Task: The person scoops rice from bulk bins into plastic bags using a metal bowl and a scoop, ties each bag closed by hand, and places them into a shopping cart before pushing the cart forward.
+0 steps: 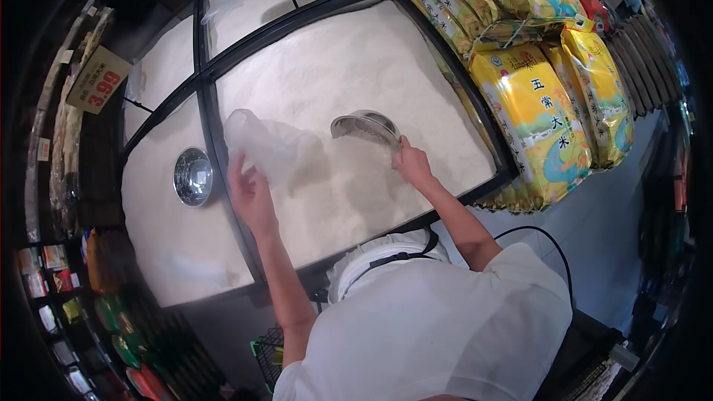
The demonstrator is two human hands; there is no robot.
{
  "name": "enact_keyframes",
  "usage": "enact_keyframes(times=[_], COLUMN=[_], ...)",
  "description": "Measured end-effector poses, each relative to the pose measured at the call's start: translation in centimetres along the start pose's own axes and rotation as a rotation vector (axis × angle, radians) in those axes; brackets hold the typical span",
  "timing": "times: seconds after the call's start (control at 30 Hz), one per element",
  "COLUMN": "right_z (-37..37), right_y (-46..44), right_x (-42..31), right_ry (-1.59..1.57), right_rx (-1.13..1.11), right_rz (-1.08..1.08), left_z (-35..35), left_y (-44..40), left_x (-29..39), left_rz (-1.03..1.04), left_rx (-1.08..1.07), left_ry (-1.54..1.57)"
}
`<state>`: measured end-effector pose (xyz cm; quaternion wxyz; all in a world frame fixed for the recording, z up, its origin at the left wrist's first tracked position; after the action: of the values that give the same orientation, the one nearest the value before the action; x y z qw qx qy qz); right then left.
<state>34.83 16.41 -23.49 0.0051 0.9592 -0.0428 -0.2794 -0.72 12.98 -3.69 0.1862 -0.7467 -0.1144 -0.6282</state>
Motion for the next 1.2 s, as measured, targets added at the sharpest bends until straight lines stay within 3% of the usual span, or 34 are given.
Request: enact_keyframes(times=[0.03, 0.13, 0.23, 0.47, 0.57, 0.63, 0.7, 0.83, 0.9, 0.97, 1.07, 1.2], right_z=[-0.1, 1.0, 3.4, 2.7, 0.2, -1.0, -1.9, -2.6, -3.4, -4.2, -5.1, -7.1], right_y=[0.1, 0.6, 1.4, 2.5, 3.0, 3.5, 3.5, 3.9, 4.2, 4.4, 4.7, 4.7], right_x=[0.3, 2.6, 4.9, 5.5, 5.4, 5.8, 6.0, 6.1, 5.8, 5.5, 5.2, 3.4], right_ry=[-0.024, -0.605, -0.932, -1.117, -1.104, -1.129, -1.137, -1.151, -1.175, -1.185, -1.212, -1.23], right_rx=[0.027, -0.252, -0.217, -0.273, -0.234, -0.206, -0.185, -0.166, -0.149, -0.15, -0.156, -0.156], right_rz=[-0.006, 0.35, 0.54, 0.616, 0.645, 0.635, 0.631, 0.631, 0.614, 0.625, 0.63, 0.597], left_z=[0.6, 3.2, 6.2, 12.2, 11.2, 8.9, 6.6, 5.7, 7.4, 10.3, 13.7, 15.7], left_y=[0.4, 0.8, 1.4, 1.6, -0.6, -1.6, -2.3, -0.9, 0.2, 0.8, 1.6, 2.6], left_x=[0.6, 0.7, -3.3, -6.5, -5.4, -0.6, 3.6, 8.8, 7.8, 2.3, -9.3, -13.3], left_rz=[0.036, 0.104, 0.264, 0.078, 0.219, 0.21, 0.431, 0.472, 0.434, 0.315, 0.204, 0.108], left_rx=[-0.027, -0.16, -0.208, -0.495, -0.266, -0.111, 0.009, -0.074, -0.218, -0.425, -0.62, -0.72], left_ry=[-0.064, -0.298, -0.525, -0.624, -0.476, -0.37, -0.391, -0.572, -0.753, -0.86, -0.819, -0.771])
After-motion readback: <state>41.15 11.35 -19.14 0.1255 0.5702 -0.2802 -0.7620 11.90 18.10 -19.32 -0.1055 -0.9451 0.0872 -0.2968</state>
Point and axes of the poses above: each hand's wrist, its own y-axis away from the middle knuckle, its own z-axis out of the palm, x = y × z, the point moved 6 cm from there along -y, towards the middle knuckle, and after that the axes turned 3 degrees about -y, right-handed, at the moved point
